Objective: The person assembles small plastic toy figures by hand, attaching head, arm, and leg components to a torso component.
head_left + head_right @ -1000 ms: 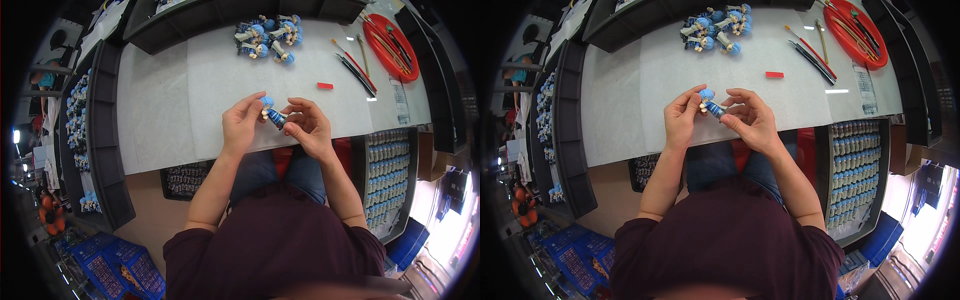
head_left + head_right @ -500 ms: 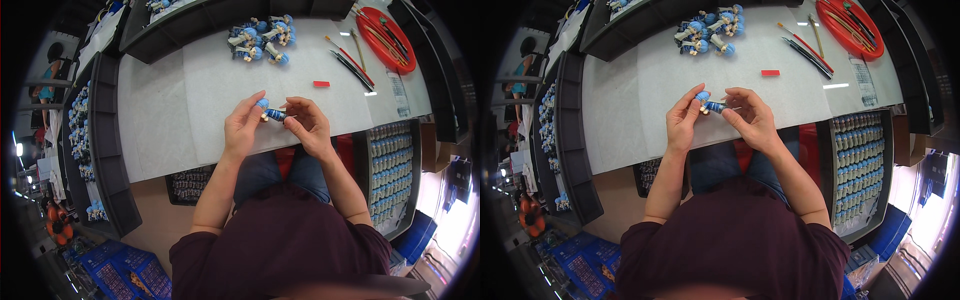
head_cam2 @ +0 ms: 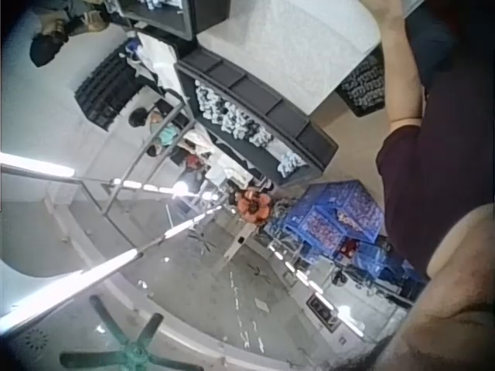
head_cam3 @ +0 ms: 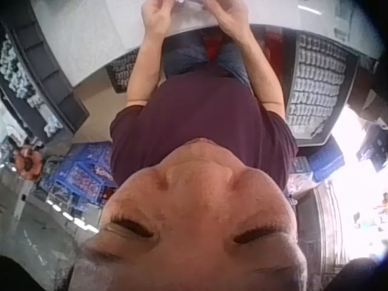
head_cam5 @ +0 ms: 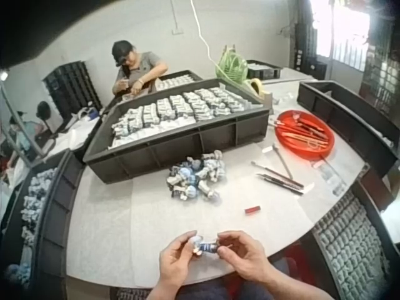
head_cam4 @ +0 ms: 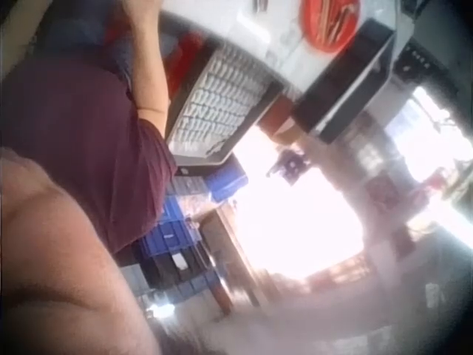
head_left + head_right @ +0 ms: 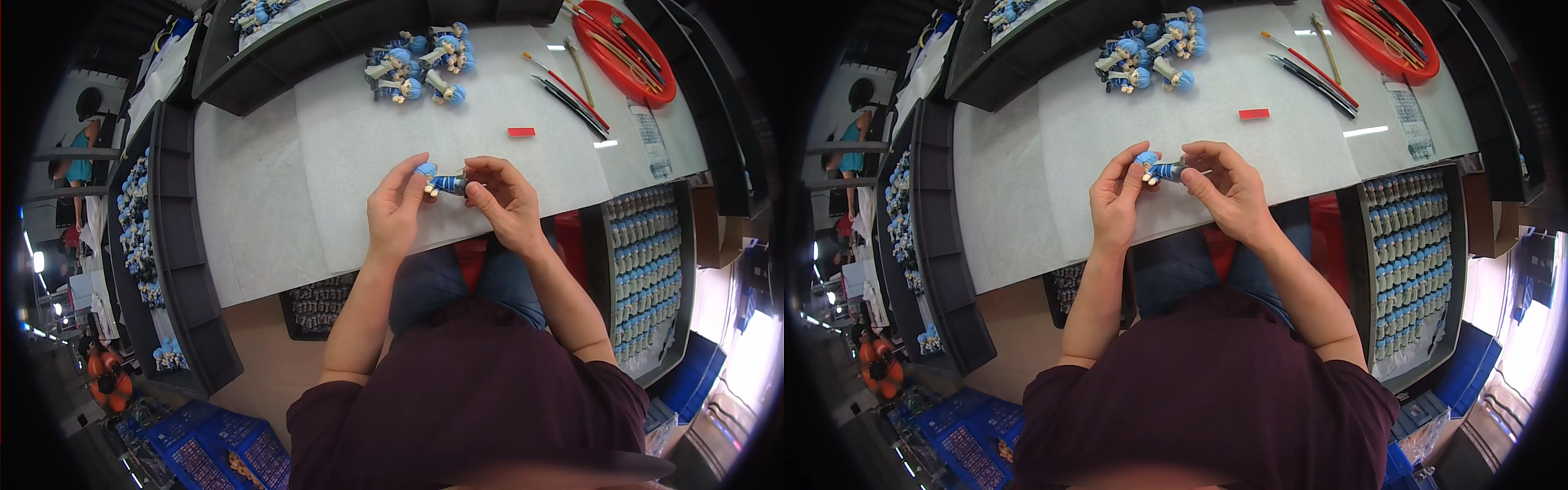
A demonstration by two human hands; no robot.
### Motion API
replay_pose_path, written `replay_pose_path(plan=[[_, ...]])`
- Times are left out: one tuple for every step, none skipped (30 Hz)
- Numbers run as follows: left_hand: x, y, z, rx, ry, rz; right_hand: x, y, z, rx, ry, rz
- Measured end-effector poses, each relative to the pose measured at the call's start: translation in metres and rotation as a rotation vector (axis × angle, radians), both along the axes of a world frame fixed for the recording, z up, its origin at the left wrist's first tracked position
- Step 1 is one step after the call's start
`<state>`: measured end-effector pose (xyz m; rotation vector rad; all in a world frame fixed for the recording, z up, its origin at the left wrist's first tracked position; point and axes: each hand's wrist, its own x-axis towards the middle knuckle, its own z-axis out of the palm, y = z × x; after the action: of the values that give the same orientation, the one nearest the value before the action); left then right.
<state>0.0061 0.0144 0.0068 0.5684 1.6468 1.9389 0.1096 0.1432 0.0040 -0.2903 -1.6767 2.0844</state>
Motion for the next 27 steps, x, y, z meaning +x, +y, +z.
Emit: replay_pose_path(plan=[[0.0,-0.0001,0.0005,0.008,0.014,0.0,0.0,0.0,-0.0002,0.0,0.0,0.001],[-0.0003,-0.0005,0.0001,0.008,0.014,0.001,0.0,0.0001,-0.0006,-0.005,-0.002,0.002],[-0.0007,-0.0012,-0.0008,0.014,0.018,-0.005,-0.0001,0.0001,-0.0008,-0.009,-0.004,0.003],[-0.0009,-0.0018,-0.0016,0.02,0.022,-0.011,-0.0002,0.0,-0.0009,-0.009,-0.004,0.004],[-0.0008,-0.0022,-0.002,0.02,0.022,-0.01,-0.0005,-0.0001,-0.0009,0.004,0.006,0.004],[-0.0007,-0.0025,-0.0024,0.033,0.039,-0.005,-0.0007,-0.0002,-0.0009,0.017,0.015,0.005],[-0.0006,-0.0024,-0.0027,0.047,0.056,-0.001,-0.0008,0.0001,-0.0011,0.018,0.015,0.005],[-0.0003,-0.0021,-0.0019,0.047,0.056,-0.001,-0.001,0.0006,-0.0014,0.009,0.029,0.013],[0.0002,-0.0016,-0.0002,0.064,0.07,0.001,-0.001,0.0008,-0.0017,0.0,0.043,0.02],[0.0007,-0.0013,0.0011,0.08,0.085,0.003,-0.0012,0.0007,-0.0021,0.0,0.044,0.02],[0.0014,-0.0012,0.0018,0.08,0.085,0.003,-0.0014,0.0005,-0.0024,0.036,0.028,0.007],[0.0023,-0.0012,0.0024,0.084,0.096,-0.019,-0.0015,0.0003,-0.0029,0.072,0.012,-0.006],[0.0027,-0.0013,0.0028,0.088,0.106,-0.04,-0.0017,0.0001,-0.0035,0.072,0.012,-0.005],[0.0025,-0.0013,0.0026,0.088,0.106,-0.039,-0.0019,-0.0001,-0.0044,0.073,0.023,-0.018],[0.0021,-0.0012,0.0017,0.081,0.136,-0.042,-0.002,-0.0001,-0.0048,0.074,0.034,-0.032],[0.0018,-0.0012,0.0009,0.073,0.167,-0.046,-0.0022,-0.0001,-0.0048,0.074,0.034,-0.032],[0.0018,-0.0011,0.0002,0.073,0.167,-0.046,-0.0023,0.0,-0.0047,0.07,0.041,-0.031],[0.0019,-0.001,-0.0006,0.079,0.163,-0.042,-0.0024,0.0002,-0.0047,0.066,0.048,-0.031],[0.0018,-0.0011,-0.0011,0.085,0.16,-0.037,-0.0027,0.0002,-0.0049,0.066,0.048,-0.031],[0.0015,-0.0013,-0.0016,0.085,0.16,-0.037,-0.0029,0.0002,-0.0053,0.067,0.046,-0.029],[0.001,-0.0016,-0.002,0.08,0.176,-0.041,-0.0031,0.0,-0.0055,0.068,0.045,-0.026],[0.0008,-0.0018,-0.0023,0.076,0.192,-0.045,-0.0031,0.0,-0.0054,0.068,0.045,-0.026],[0.0008,-0.0018,-0.0023,0.076,0.192,-0.044,-0.003,-0.0001,-0.0051,0.065,0.043,-0.025],[0.0008,-0.0019,-0.0021,0.077,0.189,-0.045,-0.003,-0.0003,-0.0049,0.062,0.041,-0.025],[0.0007,-0.0018,-0.0016,0.078,0.187,-0.046,-0.003,-0.0003,-0.0046,0.062,0.041,-0.025],[0.0007,-0.0017,-0.0009,0.079,0.188,-0.047,-0.003,-0.0004,-0.0043,0.063,0.037,-0.029],[0.0007,-0.0016,0.0,0.058,0.198,-0.046,-0.0029,-0.0005,-0.0041,0.064,0.034,-0.033]])
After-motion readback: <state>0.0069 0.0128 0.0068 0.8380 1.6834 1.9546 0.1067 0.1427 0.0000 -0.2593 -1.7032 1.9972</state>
